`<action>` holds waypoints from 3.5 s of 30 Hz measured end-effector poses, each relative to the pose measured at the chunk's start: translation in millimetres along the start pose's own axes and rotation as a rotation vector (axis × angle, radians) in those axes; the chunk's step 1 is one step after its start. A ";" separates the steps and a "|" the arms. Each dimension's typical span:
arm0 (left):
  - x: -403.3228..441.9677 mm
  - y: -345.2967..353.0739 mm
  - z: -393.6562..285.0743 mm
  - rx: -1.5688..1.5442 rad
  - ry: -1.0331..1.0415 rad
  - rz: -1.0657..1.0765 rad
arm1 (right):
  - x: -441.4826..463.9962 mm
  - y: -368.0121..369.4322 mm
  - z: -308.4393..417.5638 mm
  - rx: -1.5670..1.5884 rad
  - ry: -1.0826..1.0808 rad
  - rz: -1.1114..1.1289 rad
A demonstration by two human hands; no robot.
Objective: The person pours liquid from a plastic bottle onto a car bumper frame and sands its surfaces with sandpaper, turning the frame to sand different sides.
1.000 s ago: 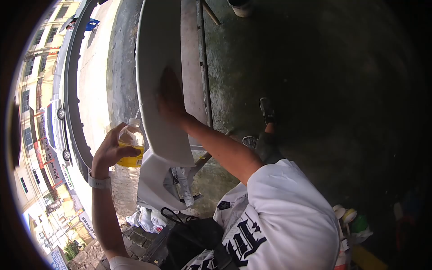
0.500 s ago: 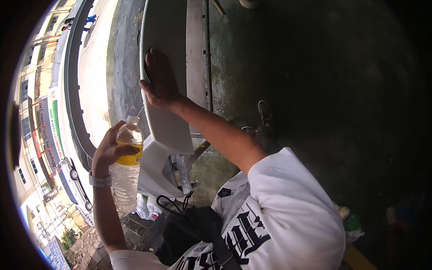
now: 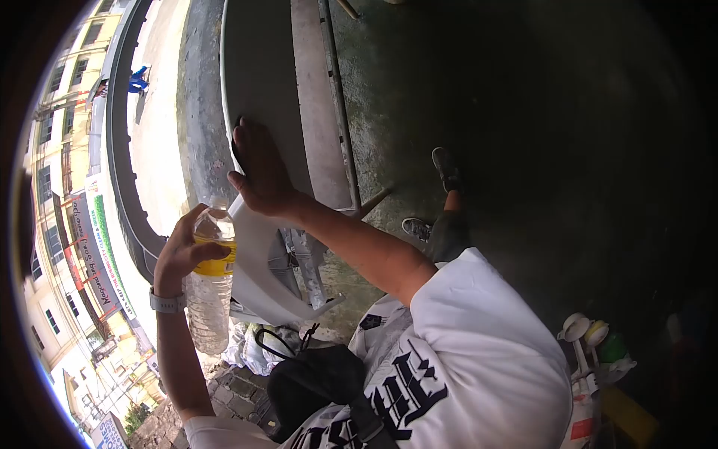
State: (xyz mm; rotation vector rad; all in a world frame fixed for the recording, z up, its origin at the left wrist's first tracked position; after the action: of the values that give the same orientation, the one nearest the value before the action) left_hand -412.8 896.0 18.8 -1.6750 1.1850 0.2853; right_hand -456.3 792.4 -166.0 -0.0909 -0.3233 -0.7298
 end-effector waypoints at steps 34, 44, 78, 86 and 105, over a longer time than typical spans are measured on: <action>7.8 41.3 32.9 -0.185 0.120 0.055 | -226.7 13.3 -53.3 0.225 0.670 0.115; 5.4 46.0 20.2 -0.166 0.107 0.028 | -159.0 8.7 -40.6 0.233 0.569 0.033; 8.1 31.7 33.1 -0.313 0.080 0.015 | -101.6 -5.3 10.3 0.094 -0.012 0.011; 2.3 36.1 18.7 -0.288 0.027 -0.023 | 38.5 -12.7 -2.9 0.166 0.209 -0.086; 4.3 34.6 17.0 -0.275 0.005 -0.022 | -94.1 -20.8 -39.1 0.204 0.552 0.045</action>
State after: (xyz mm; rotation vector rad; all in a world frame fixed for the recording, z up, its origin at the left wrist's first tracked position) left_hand -432.8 907.7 -12.2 -1.9254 1.1705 0.4475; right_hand -525.8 829.6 -233.9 0.2931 0.1328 -0.6446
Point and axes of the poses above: each hand's wrist, its own x-axis towards the middle knuckle, its own y-axis out of the palm, z = x × y, the point moved 4 cm from there along x, towards the middle knuckle, and after that the axes turned 8 degrees about y, right-handed, at the moved point
